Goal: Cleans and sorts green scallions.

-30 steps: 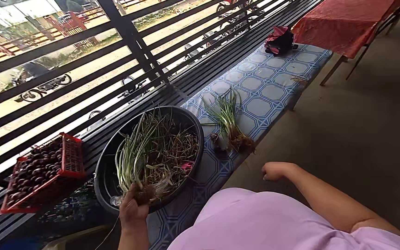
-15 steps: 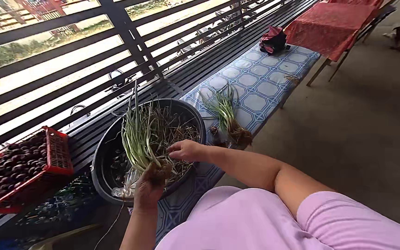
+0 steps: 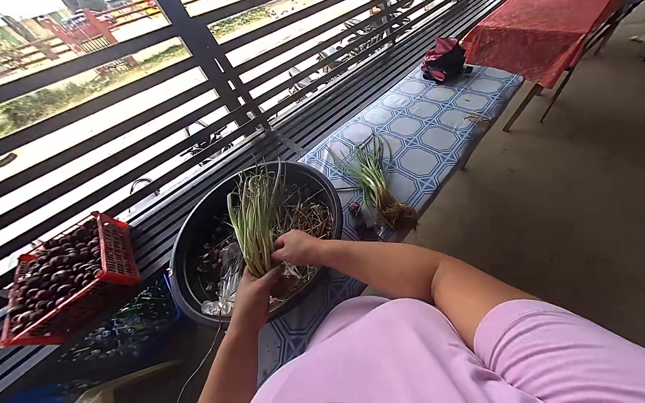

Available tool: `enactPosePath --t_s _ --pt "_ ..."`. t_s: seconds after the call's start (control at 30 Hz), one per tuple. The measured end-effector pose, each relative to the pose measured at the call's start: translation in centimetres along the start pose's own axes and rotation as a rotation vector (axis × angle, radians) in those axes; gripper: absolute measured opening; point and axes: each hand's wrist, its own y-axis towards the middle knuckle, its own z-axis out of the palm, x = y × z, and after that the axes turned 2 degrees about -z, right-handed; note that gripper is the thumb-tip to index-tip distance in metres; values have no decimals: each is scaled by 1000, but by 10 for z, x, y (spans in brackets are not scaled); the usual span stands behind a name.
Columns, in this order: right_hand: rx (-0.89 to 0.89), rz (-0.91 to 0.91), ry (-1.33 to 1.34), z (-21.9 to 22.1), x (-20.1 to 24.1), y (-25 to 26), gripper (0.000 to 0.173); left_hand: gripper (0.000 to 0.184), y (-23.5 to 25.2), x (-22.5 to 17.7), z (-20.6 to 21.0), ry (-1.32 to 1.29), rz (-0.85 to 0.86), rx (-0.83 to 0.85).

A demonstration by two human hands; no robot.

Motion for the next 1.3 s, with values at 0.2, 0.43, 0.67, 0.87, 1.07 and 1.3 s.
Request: enactPosePath --t_s 0.2,0.43,0.67,0.87,1.07,1.3 --pt "-37 -54 100 -12 4 -5 34 57 4 -19 7 -114 73 -78" --pt "-183 -115 90 -41 12 -9 28 65 -8 -29 -18 -110 108 -149" --pt "-424 -449 -217 -75 54 -2 23 58 -17 -15 -31 -113 112 -94" --pt "-381 -909 -670 -45 52 10 19 54 -28 -16 -25 -208 101 -14" --pt "-417 -920 -745 -34 44 20 21 48 -28 -10 -27 -262 78 72" --pt "-339 -1076 -858 -30 43 19 17 34 -35 -20 -27 -263 45 68"
